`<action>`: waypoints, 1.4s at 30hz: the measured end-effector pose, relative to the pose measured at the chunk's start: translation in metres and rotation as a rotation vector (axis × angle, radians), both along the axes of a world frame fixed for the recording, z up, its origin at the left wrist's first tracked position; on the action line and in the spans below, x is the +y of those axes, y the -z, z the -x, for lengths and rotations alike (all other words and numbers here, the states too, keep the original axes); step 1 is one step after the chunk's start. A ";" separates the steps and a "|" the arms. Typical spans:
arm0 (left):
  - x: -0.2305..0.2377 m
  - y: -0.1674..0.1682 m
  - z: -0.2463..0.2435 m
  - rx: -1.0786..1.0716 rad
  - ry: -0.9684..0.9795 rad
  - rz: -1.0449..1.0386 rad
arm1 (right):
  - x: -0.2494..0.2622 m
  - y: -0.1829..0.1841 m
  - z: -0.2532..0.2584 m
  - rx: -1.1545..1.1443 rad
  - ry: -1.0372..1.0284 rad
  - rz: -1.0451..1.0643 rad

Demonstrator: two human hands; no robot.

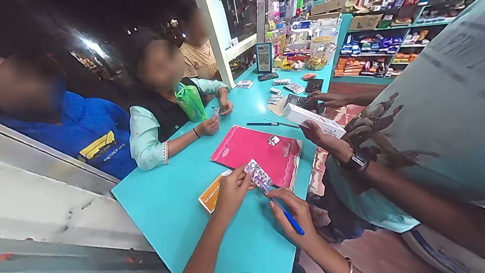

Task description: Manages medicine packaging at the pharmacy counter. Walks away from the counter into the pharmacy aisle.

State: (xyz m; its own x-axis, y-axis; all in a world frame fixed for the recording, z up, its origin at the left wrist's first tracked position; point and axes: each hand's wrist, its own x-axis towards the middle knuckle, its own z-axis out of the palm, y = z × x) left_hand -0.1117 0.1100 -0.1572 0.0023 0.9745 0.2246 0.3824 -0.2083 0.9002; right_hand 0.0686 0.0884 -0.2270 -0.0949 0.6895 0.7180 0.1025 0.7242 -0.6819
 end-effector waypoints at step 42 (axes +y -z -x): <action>-0.004 -0.002 -0.003 0.011 0.026 -0.065 | -0.004 -0.005 -0.002 -0.011 -0.065 0.067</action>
